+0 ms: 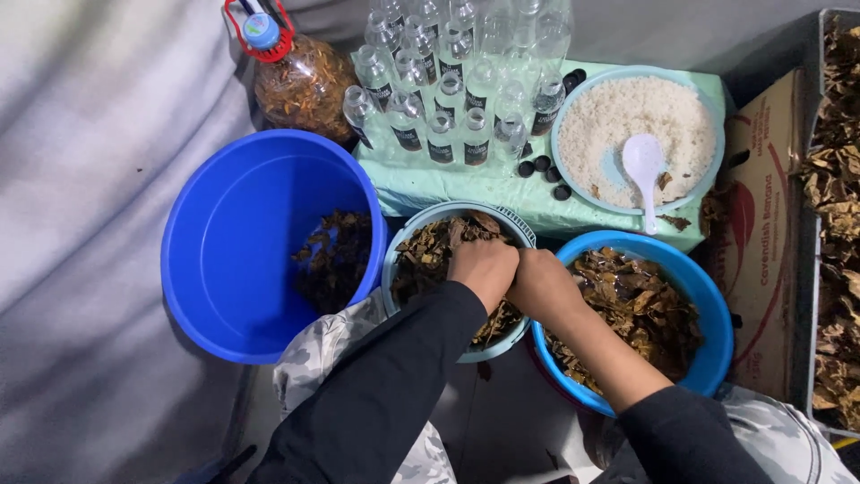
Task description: Shredding dried leaves by hand into a bucket for processing
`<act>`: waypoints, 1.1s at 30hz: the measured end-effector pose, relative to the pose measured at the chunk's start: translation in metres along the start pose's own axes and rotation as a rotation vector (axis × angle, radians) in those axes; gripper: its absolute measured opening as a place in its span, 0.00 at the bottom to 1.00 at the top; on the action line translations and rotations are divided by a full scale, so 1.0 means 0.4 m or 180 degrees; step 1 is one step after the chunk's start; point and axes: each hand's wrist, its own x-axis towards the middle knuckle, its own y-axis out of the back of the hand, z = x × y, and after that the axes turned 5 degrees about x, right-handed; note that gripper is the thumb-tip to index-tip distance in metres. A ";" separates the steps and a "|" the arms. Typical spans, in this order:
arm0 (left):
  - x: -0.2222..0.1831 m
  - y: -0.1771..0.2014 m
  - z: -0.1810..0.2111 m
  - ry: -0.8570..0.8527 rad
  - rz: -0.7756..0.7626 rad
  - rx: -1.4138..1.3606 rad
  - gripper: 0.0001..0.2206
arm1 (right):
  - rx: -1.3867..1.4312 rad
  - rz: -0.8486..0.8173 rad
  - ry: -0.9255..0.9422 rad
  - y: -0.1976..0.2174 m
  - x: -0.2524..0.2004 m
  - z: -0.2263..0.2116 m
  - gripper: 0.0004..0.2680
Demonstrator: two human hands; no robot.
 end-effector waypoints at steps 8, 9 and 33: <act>-0.020 0.007 0.014 -0.0187 -0.0311 -0.0140 0.15 | -0.0021 -0.0111 -0.0084 -0.017 0.008 0.039 0.07; -0.031 0.044 0.031 0.0043 -0.0876 -0.0047 0.08 | -0.0100 -0.0122 -0.0099 -0.025 0.011 0.045 0.08; -0.001 0.033 0.005 -0.0110 -0.0755 -0.0095 0.17 | -0.0282 -0.0189 -0.0404 -0.049 0.017 0.066 0.20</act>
